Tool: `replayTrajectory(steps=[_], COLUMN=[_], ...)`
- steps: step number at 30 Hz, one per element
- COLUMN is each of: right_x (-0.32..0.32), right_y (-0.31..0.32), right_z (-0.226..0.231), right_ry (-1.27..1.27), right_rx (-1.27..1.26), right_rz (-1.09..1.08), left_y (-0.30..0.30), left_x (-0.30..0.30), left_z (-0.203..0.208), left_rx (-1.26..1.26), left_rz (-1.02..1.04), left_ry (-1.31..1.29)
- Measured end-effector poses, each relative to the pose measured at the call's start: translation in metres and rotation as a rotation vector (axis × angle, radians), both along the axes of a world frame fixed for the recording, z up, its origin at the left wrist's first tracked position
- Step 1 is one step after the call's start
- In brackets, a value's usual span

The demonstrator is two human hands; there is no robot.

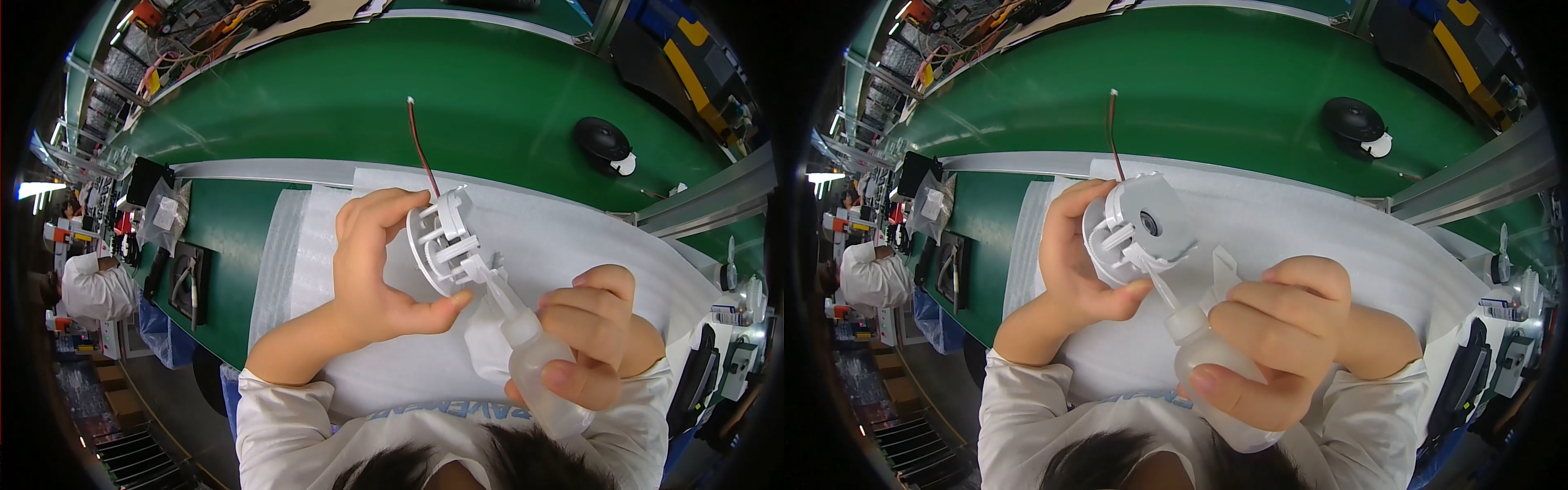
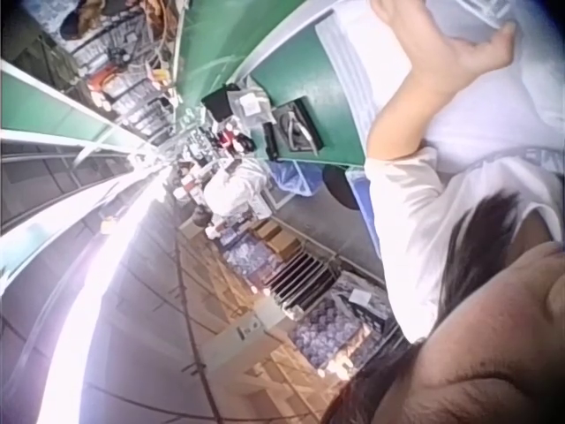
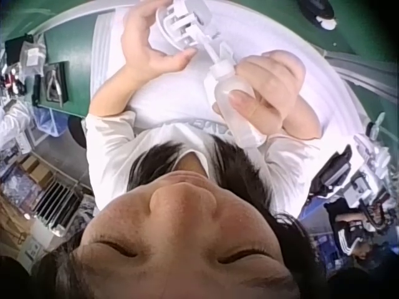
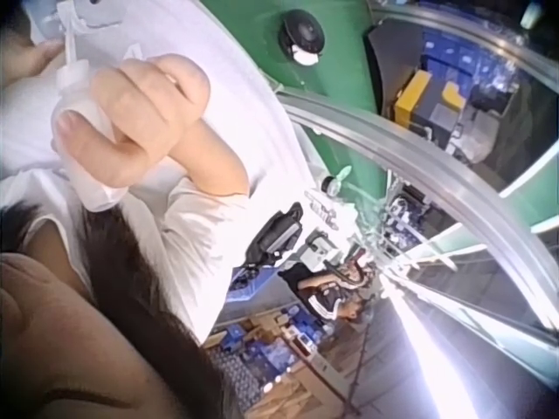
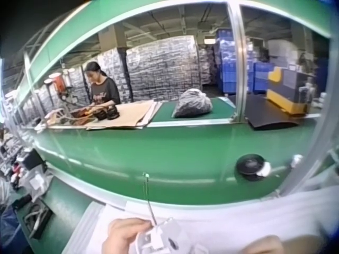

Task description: Apply glue from a squeeze bottle to plastic electronic parts at an assembly station.

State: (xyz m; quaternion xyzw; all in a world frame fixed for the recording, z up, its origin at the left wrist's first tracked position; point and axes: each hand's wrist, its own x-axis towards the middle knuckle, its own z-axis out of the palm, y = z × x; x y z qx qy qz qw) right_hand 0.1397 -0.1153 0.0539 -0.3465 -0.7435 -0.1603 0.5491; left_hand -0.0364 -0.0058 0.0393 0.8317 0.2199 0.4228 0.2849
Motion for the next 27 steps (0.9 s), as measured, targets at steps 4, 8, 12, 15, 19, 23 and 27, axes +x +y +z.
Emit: replayTrajectory(steps=[4,8,12,15,19,23,27], right_x=[0.001,0.000,-0.001,-0.002,0.000,-0.002,-0.001], right_y=[0.001,0.002,0.004,0.004,0.003,0.003,0.004], right_z=[-0.001,-0.002,-0.002,-0.001,-0.001,-0.004,-0.004], right_ry=[-0.005,0.010,0.011,0.019,0.034,0.043,0.035], right_rx=[0.033,0.042,0.037,0.038,0.035,0.041,0.034], right_rz=[-0.003,0.003,-0.017,-0.010,0.000,0.004,-0.003], left_y=[-0.007,-0.007,-0.005,-0.004,-0.004,-0.001,0.003], left_x=[0.000,-0.001,-0.001,-0.001,-0.001,-0.001,-0.001], left_z=[-0.002,0.012,0.018,0.023,0.019,0.011,0.006], left_rx=[-0.449,-0.726,-0.942,-0.991,-0.950,-0.981,-0.949], left_rz=[-0.098,-0.235,-0.153,-0.148,-0.297,-0.176,-0.162], left_ry=[-0.134,-0.217,-0.194,-0.197,-0.331,-0.189,-0.183])
